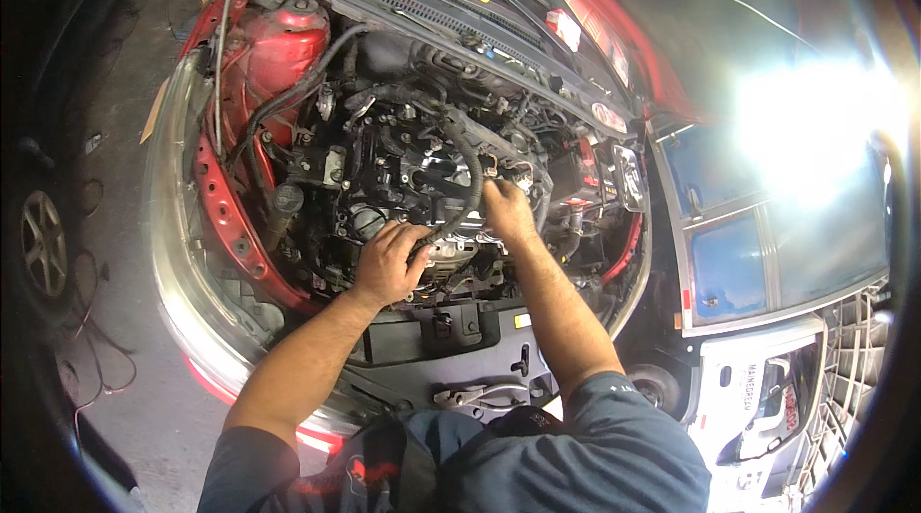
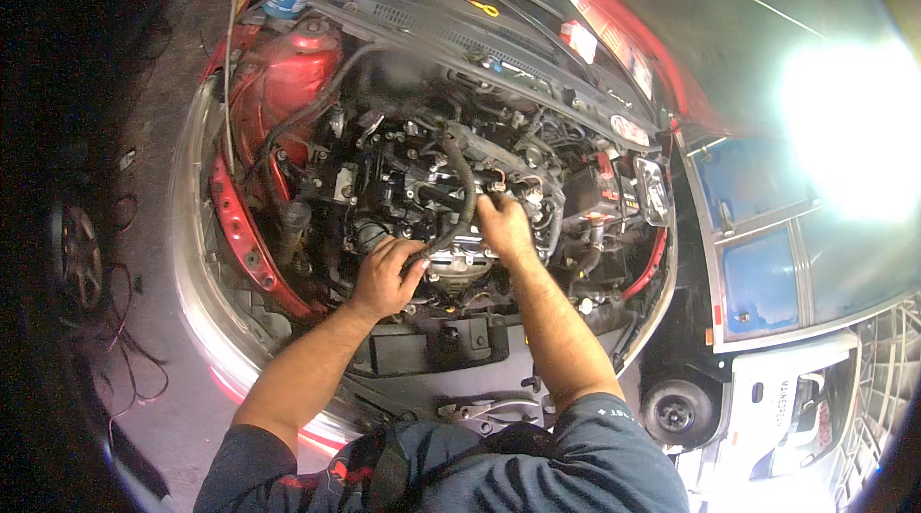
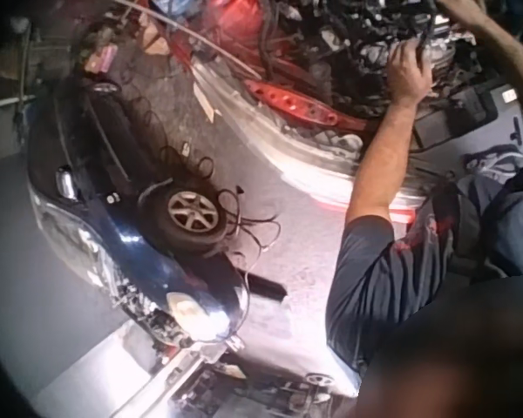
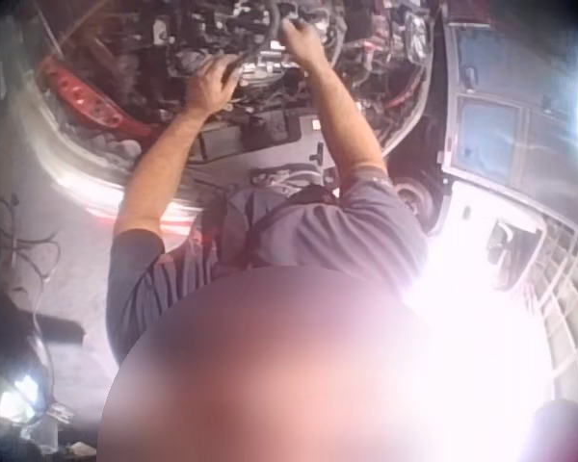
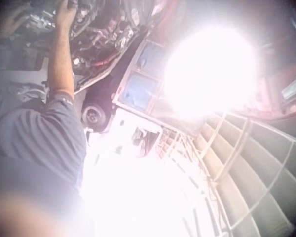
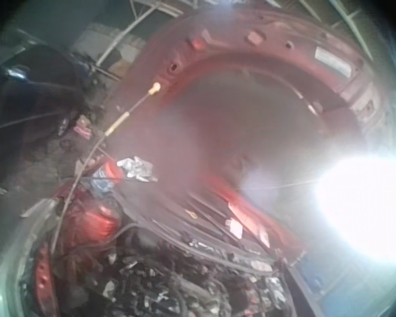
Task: The person works on a car engine with the hood open, using pliers to remove a hose clamp and disconnect a hose. They then reposition the engine cover and reconnect the hose, securing it with the clamp.
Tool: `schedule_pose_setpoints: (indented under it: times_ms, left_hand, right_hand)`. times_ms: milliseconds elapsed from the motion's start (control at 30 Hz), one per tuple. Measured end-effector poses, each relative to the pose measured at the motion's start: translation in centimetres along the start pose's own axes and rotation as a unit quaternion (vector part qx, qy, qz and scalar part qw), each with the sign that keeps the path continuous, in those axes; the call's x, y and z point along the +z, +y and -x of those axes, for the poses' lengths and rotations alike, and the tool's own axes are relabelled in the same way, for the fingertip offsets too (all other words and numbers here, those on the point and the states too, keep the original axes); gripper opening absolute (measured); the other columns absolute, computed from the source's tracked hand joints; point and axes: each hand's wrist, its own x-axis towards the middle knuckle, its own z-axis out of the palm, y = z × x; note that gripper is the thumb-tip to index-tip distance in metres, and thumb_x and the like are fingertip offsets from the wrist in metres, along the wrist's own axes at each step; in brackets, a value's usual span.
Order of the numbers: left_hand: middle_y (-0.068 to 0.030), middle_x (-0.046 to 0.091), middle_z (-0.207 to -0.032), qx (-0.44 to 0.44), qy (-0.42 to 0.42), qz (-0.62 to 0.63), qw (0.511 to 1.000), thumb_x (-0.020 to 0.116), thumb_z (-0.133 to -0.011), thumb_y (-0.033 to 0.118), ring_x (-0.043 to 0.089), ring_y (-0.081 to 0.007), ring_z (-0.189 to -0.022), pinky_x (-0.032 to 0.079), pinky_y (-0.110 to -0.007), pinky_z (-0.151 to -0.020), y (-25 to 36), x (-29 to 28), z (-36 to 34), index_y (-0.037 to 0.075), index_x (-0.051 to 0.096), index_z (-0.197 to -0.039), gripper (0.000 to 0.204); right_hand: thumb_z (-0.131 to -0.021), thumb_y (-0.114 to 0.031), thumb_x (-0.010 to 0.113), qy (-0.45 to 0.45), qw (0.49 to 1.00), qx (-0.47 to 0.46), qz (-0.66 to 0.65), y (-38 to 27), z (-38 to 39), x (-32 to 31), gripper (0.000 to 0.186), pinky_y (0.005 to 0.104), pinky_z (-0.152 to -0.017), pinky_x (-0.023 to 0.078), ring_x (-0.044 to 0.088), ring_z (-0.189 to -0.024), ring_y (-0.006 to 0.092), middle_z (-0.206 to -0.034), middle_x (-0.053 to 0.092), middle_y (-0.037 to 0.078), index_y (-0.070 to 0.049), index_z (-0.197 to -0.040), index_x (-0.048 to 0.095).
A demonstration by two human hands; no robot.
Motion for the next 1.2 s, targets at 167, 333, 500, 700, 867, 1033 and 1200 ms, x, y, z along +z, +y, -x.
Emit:
schedule_pose_setpoints:
  times_ms: [167,333,500,700,867,1033,1200]
  left_hand:
    - [-0.0139,0.068,-0.093,0.004,-0.002,0.003,1.0,0.069,-0.086,0.013,0.064,-0.0331,-0.086,0.052,-0.043,-0.076,0.0,-0.3,-0.3,0.001,0.063,-0.101,0.02]
    - [-0.0168,0.069,-0.093,0.016,0.014,0.06,0.998,0.068,-0.085,0.01,0.065,-0.0353,-0.083,0.051,-0.043,-0.076,0.1,-0.4,-0.4,-0.001,0.063,-0.1,0.019]
    - [-0.0148,0.069,-0.092,0.032,0.007,0.054,0.998,0.068,-0.084,0.009,0.064,-0.0339,-0.083,0.051,-0.043,-0.077,0.1,-0.7,-0.7,0.001,0.063,-0.102,0.021]
    - [-0.0123,0.068,-0.092,0.02,-0.007,0.045,0.999,0.07,-0.083,0.011,0.064,-0.032,-0.082,0.052,-0.042,-0.076,-0.1,-1.0,-0.9,0.002,0.064,-0.102,0.021]
    - [-0.0119,0.068,-0.094,0.01,-0.029,0.027,0.999,0.069,-0.085,0.013,0.063,-0.0317,-0.086,0.052,-0.042,-0.077,-0.2,-1.0,-0.9,0.002,0.064,-0.101,0.02]
    - [-0.0153,0.068,-0.092,0.004,-0.024,0.055,0.998,0.07,-0.083,0.01,0.064,-0.0342,-0.084,0.051,-0.042,-0.076,-0.2,-0.1,-0.6,0.0,0.063,-0.099,0.02]
    - [-0.0167,0.068,-0.092,0.009,-0.025,0.052,0.998,0.07,-0.083,0.009,0.063,-0.036,-0.083,0.05,-0.044,-0.076,-0.1,0.0,-0.6,-0.001,0.063,-0.099,0.021]
  right_hand:
    - [-0.093,-0.045,0.051,-0.093,0.992,0.046,0.072,-1.3,-2.8,-1.4,0.054,0.0357,-0.066,0.054,0.067,-0.074,0.0227,-0.079,0.067,0.013,0.005,-0.102,0.068]
    - [-0.095,-0.049,0.055,-0.154,0.987,0.028,-0.028,-0.4,-7.1,1.2,0.053,0.0355,-0.057,0.054,0.063,-0.069,0.0195,-0.082,0.066,0.013,0.0,-0.112,0.067]
    - [-0.093,-0.049,0.064,-0.268,0.962,0.025,-0.038,-0.2,-8.0,6.4,0.058,0.0313,-0.045,0.051,0.063,-0.07,0.0143,-0.084,0.066,0.011,0.0,-0.124,0.061]
    - [-0.089,-0.039,0.07,-0.065,0.938,-0.249,0.231,0.9,-4.5,9.6,0.054,0.0435,-0.088,0.055,0.069,-0.094,0.0391,-0.096,0.068,0.02,-0.001,-0.126,0.059]
    - [-0.078,-0.021,0.078,-0.009,0.908,-0.35,0.231,1.8,-4.3,9.3,0.045,0.0437,-0.085,0.054,0.062,-0.106,0.0376,-0.121,0.056,0.022,-0.018,-0.122,0.069]
    - [-0.077,-0.018,0.078,-0.068,0.895,-0.388,0.21,2.2,-5.9,8.7,0.036,0.0449,-0.078,0.053,0.062,-0.092,0.0379,-0.103,0.053,0.019,-0.019,-0.113,0.074]
    - [-0.079,-0.022,0.078,-0.042,0.886,-0.404,0.224,2.2,-5.6,9.1,0.039,0.0435,-0.077,0.051,0.062,-0.089,0.0367,-0.103,0.052,0.02,-0.021,-0.118,0.073]
